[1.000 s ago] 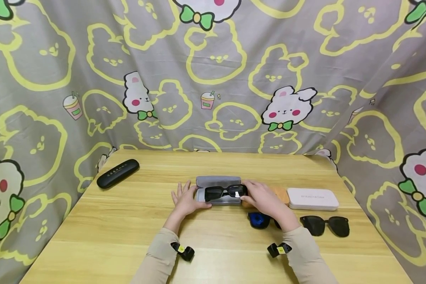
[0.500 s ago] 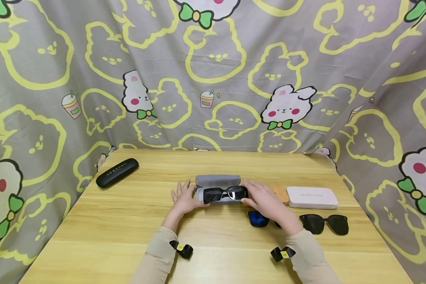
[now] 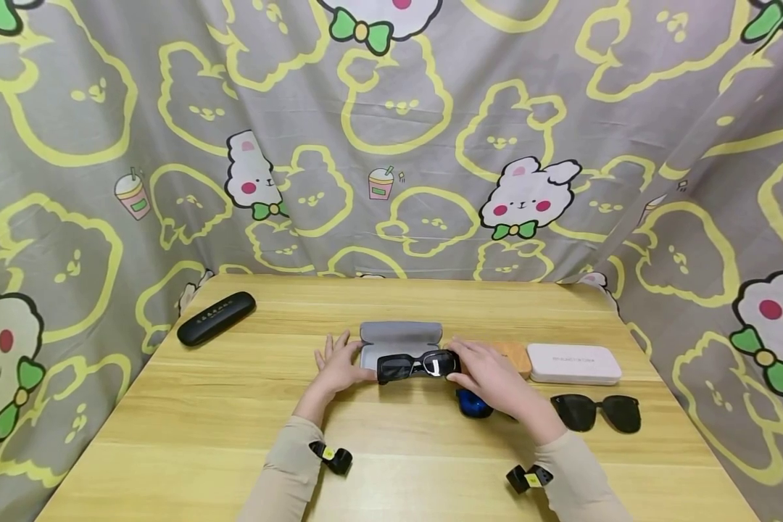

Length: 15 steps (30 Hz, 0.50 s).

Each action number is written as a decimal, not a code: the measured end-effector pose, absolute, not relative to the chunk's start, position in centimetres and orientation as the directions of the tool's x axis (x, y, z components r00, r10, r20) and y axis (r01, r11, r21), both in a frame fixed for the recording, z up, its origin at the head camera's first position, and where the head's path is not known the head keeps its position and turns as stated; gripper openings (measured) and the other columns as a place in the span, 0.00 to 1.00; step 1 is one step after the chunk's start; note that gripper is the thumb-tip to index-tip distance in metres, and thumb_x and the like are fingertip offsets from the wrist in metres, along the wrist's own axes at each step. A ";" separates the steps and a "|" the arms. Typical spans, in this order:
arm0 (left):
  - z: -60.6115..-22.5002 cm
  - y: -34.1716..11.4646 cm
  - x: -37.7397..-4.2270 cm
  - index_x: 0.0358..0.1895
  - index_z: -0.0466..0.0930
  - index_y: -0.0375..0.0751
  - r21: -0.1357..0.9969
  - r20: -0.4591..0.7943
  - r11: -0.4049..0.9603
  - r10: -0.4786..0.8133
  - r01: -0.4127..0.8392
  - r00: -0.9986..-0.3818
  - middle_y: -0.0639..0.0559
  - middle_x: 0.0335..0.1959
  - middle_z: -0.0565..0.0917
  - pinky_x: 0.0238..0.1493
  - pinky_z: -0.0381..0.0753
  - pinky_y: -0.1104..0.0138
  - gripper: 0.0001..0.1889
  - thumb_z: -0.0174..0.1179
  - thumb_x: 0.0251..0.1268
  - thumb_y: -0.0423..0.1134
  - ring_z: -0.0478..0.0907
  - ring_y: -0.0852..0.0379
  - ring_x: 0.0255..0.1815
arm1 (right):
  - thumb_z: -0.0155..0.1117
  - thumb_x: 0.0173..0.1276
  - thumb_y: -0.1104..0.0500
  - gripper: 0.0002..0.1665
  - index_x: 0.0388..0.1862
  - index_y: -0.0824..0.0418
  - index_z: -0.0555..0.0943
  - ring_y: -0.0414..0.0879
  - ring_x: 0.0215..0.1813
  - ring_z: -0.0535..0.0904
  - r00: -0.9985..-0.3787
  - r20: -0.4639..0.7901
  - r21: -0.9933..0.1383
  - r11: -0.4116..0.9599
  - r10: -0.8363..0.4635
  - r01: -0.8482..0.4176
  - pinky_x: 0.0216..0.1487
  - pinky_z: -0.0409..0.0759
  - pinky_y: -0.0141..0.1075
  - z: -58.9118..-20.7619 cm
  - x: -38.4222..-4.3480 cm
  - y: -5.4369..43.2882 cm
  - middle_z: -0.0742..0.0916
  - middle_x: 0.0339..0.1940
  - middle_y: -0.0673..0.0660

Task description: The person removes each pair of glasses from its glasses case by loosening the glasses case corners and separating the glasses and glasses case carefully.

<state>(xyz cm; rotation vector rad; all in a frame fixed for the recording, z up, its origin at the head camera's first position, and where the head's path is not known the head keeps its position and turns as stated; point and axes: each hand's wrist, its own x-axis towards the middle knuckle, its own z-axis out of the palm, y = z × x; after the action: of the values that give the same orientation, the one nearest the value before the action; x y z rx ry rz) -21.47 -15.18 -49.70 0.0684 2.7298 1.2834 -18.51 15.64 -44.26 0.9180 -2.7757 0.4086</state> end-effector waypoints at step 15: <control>-49.9 -15.6 -21.6 0.66 0.72 0.38 0.783 -0.092 0.622 0.125 0.006 -0.988 0.37 0.80 0.47 0.68 0.13 0.35 0.38 0.73 0.48 0.41 0.22 0.33 0.78 | 0.64 0.68 0.48 0.34 0.66 0.66 0.73 0.59 0.65 0.77 -0.742 0.286 -0.172 0.730 -0.606 -0.662 0.63 0.75 0.56 -44.9 -18.0 15.4 0.80 0.65 0.64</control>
<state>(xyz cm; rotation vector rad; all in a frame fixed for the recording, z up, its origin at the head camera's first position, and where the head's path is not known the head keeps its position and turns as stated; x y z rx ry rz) -21.59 -15.61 -49.94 0.1099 2.7040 1.3041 -17.99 15.39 -44.94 1.0108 -2.7227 0.3894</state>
